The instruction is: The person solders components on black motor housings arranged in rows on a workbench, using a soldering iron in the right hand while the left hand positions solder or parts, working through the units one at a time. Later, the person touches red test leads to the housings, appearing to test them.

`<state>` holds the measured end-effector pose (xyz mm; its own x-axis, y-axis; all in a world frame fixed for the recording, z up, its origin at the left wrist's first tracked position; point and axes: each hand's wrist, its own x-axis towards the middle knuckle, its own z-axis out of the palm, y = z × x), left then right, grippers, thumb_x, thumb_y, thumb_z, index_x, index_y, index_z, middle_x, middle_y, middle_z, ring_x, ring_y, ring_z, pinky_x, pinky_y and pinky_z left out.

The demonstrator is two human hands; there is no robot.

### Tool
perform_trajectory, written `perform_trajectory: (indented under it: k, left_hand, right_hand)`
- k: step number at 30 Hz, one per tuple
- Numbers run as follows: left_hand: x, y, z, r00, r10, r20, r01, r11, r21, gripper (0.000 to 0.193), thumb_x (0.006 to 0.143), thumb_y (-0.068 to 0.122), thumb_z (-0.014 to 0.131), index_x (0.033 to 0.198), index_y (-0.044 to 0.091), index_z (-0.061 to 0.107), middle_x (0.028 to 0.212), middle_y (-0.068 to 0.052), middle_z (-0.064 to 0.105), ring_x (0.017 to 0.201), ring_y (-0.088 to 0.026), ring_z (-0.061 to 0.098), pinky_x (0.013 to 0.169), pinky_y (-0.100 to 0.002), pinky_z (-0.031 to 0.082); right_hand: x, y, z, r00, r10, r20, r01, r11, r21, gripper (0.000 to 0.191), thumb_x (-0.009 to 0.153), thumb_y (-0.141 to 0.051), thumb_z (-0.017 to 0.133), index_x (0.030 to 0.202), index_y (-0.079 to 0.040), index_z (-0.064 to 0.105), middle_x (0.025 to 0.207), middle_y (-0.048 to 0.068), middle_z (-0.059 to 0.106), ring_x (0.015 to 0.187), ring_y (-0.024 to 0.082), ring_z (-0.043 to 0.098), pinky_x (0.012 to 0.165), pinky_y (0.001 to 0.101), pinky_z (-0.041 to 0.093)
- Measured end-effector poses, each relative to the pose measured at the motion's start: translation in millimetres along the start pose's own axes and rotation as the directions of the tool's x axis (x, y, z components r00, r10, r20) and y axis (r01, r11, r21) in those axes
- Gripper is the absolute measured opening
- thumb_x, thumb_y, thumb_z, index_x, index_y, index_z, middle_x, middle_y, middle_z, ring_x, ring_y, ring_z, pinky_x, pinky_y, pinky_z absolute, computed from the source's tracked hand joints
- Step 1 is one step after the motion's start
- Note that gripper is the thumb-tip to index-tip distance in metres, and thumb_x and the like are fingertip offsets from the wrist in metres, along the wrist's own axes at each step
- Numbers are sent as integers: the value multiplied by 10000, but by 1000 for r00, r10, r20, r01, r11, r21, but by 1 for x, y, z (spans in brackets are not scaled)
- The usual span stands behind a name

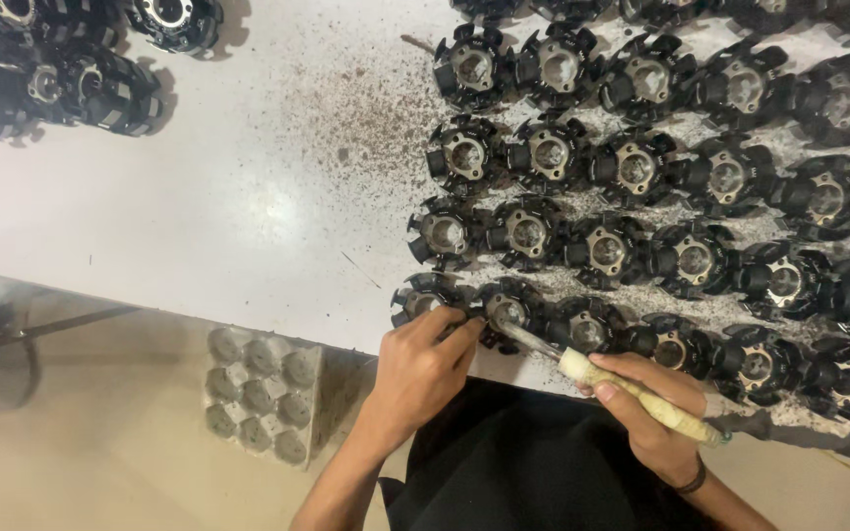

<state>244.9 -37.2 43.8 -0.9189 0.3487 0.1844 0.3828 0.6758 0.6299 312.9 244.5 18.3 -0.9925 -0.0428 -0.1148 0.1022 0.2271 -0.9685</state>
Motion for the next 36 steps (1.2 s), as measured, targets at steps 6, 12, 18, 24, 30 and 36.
perform_trajectory:
  k: [6, 12, 18, 24, 30, 36]
  left_hand:
    - [0, 4, -6, 997, 16, 81, -14, 999, -36, 293, 794, 28, 728, 1086, 5, 722, 1019, -114, 655, 823, -297, 681, 679, -402, 567]
    - [0, 6, -6, 997, -50, 58, 55, 994, -93, 266, 827, -19, 713, 1089, 18, 738, 1006, -114, 640, 828, -300, 676, 691, -409, 561]
    - [-3, 6, 1, 1000, 7, 28, -6, 999, -41, 283, 800, -37, 701, 1081, -24, 716, 1007, -128, 626, 837, -295, 675, 675, -396, 562]
    - [-4, 6, 1, 999, 47, 2, -47, 999, 4, 293, 792, -42, 705, 1084, -28, 719, 1005, -114, 632, 823, -261, 675, 628, -373, 551]
    - [-7, 1, 6, 998, 47, -34, -47, 999, 5, 272, 797, -12, 728, 1069, 0, 722, 1008, -92, 645, 827, -245, 689, 619, -365, 554]
    - [4, 6, 5, 999, 25, -24, -25, 1000, -5, 266, 797, -18, 726, 1062, -6, 710, 1007, -113, 654, 830, -273, 691, 635, -377, 559]
  right_hand:
    - [-3, 2, 3, 984, 179, -6, -175, 967, 186, 261, 921, 23, 623, 1158, 87, 714, 989, 208, 798, 871, 239, 792, 802, 281, 623]
    - [-8, 5, 6, 1000, 7, 4, -7, 999, 53, 290, 879, 10, 657, 1158, 80, 702, 939, 174, 797, 817, 214, 803, 758, 282, 641]
    - [-7, 8, 2, 1000, 20, -10, -19, 990, 136, 274, 892, 21, 638, 1152, 86, 698, 989, 189, 774, 863, 228, 791, 783, 283, 634]
    - [-7, 8, 4, 999, 40, -11, -37, 987, 157, 247, 905, 22, 643, 1134, 86, 710, 967, 191, 775, 863, 225, 785, 768, 275, 628]
    - [-2, 5, 2, 1000, 26, -15, -24, 994, 107, 259, 890, 29, 646, 1134, 86, 712, 960, 193, 787, 845, 225, 797, 743, 271, 625]
    - [-3, 7, -1, 998, -53, 16, 52, 998, 23, 252, 886, 13, 667, 1126, 74, 712, 953, 184, 789, 831, 222, 810, 747, 273, 635]
